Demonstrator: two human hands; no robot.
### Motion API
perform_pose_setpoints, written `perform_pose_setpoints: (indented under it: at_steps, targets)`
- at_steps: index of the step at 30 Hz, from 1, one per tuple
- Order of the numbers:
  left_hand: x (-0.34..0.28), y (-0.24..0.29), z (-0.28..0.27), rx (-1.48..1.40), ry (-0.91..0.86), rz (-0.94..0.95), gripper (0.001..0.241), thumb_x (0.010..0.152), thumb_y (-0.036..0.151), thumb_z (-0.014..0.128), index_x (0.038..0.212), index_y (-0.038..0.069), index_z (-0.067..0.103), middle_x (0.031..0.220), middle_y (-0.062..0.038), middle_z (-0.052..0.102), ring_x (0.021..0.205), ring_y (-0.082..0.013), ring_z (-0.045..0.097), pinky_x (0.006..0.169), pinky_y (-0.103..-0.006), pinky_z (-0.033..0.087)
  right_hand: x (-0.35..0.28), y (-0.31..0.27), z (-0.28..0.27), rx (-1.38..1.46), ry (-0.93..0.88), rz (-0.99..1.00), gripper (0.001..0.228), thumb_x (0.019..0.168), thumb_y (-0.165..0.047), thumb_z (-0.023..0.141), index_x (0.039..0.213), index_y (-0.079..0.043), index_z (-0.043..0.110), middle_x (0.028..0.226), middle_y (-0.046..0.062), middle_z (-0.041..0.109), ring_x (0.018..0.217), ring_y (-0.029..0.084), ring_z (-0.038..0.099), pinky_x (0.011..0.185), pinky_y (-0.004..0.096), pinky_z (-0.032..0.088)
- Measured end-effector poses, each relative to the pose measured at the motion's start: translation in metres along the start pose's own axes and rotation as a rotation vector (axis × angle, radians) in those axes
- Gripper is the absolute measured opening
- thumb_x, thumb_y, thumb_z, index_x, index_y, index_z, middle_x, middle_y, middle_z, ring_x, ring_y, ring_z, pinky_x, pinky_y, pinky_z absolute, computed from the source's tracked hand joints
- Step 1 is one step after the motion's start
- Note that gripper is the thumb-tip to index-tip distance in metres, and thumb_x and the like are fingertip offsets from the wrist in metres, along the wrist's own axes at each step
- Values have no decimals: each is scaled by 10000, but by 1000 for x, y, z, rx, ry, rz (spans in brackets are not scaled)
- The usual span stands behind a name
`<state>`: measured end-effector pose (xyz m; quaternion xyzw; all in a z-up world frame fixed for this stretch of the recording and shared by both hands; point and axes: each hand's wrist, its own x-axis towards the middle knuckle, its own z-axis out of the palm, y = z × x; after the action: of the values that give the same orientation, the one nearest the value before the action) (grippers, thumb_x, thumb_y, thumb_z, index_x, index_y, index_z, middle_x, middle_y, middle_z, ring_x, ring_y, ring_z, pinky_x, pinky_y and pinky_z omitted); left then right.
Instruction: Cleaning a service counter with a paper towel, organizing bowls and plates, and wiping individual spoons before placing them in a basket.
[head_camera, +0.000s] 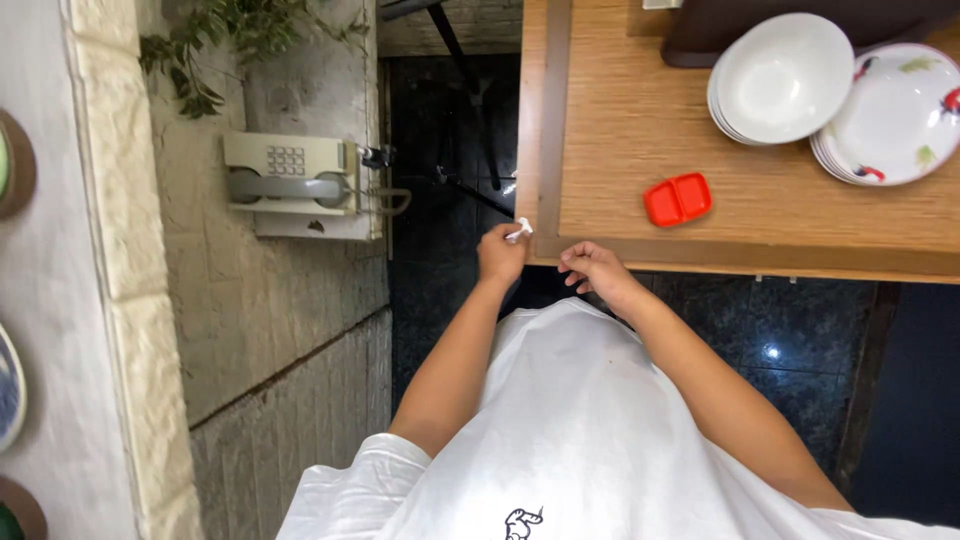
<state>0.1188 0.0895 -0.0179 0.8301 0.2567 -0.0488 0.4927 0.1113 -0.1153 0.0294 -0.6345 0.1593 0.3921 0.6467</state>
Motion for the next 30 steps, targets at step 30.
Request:
perform_pose_setpoints:
  at_steps: [30]
  targets:
    - [202, 156, 10, 629, -92, 569, 135, 783, 209, 769, 892, 147, 718, 958, -54, 716, 860, -276, 713, 779, -474, 489, 87, -43, 0, -518, 232, -90, 177, 918, -170, 686, 966, -9, 632, 768, 94, 651, 700, 193, 607, 661, 356, 523]
